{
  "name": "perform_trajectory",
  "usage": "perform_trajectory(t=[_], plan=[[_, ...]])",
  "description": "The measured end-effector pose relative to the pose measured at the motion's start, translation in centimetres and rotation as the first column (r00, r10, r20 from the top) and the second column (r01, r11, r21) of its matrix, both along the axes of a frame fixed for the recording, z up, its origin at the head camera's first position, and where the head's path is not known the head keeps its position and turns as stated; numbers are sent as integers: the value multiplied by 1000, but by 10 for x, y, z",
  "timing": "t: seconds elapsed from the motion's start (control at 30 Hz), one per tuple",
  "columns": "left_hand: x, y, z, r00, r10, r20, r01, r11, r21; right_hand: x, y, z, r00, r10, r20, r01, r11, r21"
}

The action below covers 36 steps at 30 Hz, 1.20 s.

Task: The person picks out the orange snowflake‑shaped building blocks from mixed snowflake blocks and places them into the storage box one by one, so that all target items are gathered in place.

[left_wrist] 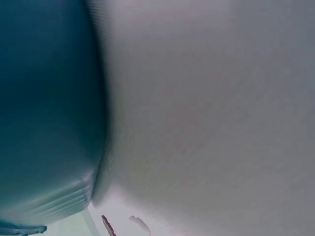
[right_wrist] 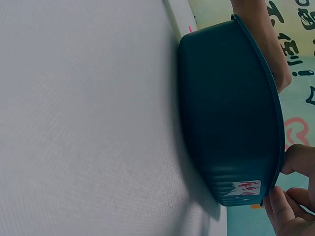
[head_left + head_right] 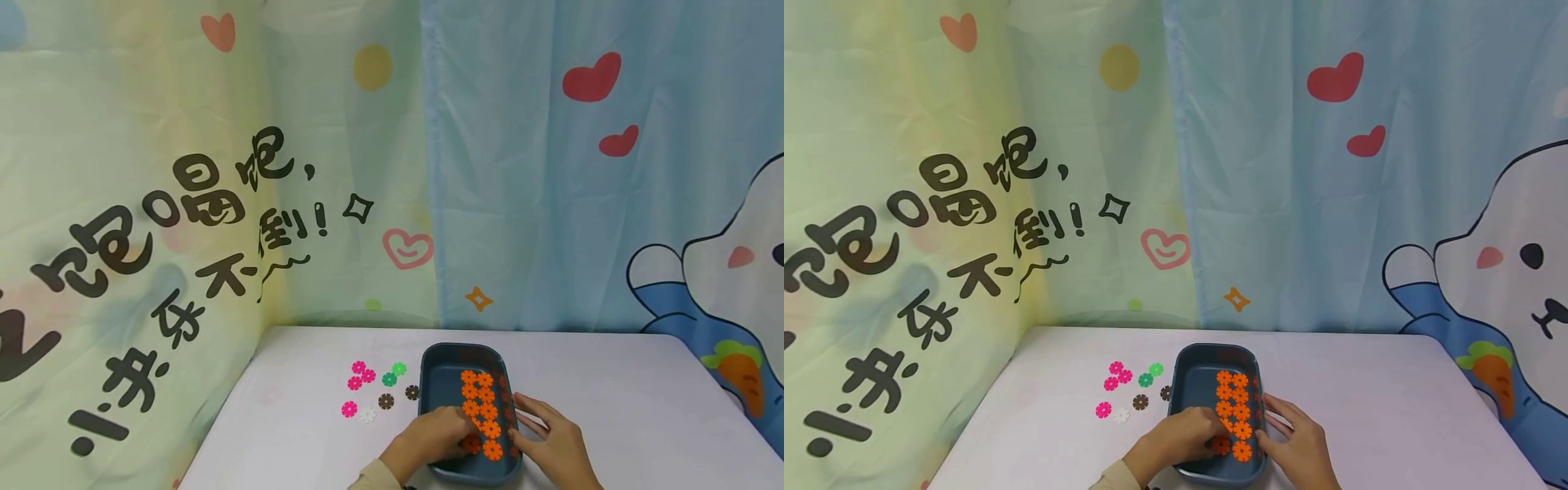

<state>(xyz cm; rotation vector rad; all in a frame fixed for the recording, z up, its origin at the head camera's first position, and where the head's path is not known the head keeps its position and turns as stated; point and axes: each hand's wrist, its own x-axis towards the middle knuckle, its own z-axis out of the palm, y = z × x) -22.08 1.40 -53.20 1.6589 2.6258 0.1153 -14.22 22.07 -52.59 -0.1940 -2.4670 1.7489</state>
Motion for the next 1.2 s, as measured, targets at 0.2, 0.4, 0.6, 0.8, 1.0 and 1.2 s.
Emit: perform_trajectory(t=[0.2,0.4,0.6,0.8,1.0,1.2], plan=[[-2,2,-1,999,-38,-27,38,999,-9,0,1,1,1000,2,1,-2,1000,1],[-2,2,-2,997,-63,-34,62,998,-4,1,0,1,1000,-1,10,1,1000,4],[-3,2,-2,997,-69,-31,69,998,-2,0,-1,1,1000,-4,13,4,1000,3],[-2,2,-2,997,-68,-31,68,998,6,0,0,0,1000,-2,4,2,1000,6],[-2,2,-2,997,-73,-31,74,997,10,0,0,0,1000,-2,7,2,1000,5],[-5,1,-2,999,-42,-4,42,997,70,-1,2,-1,1000,12,-23,-12,1000,9]])
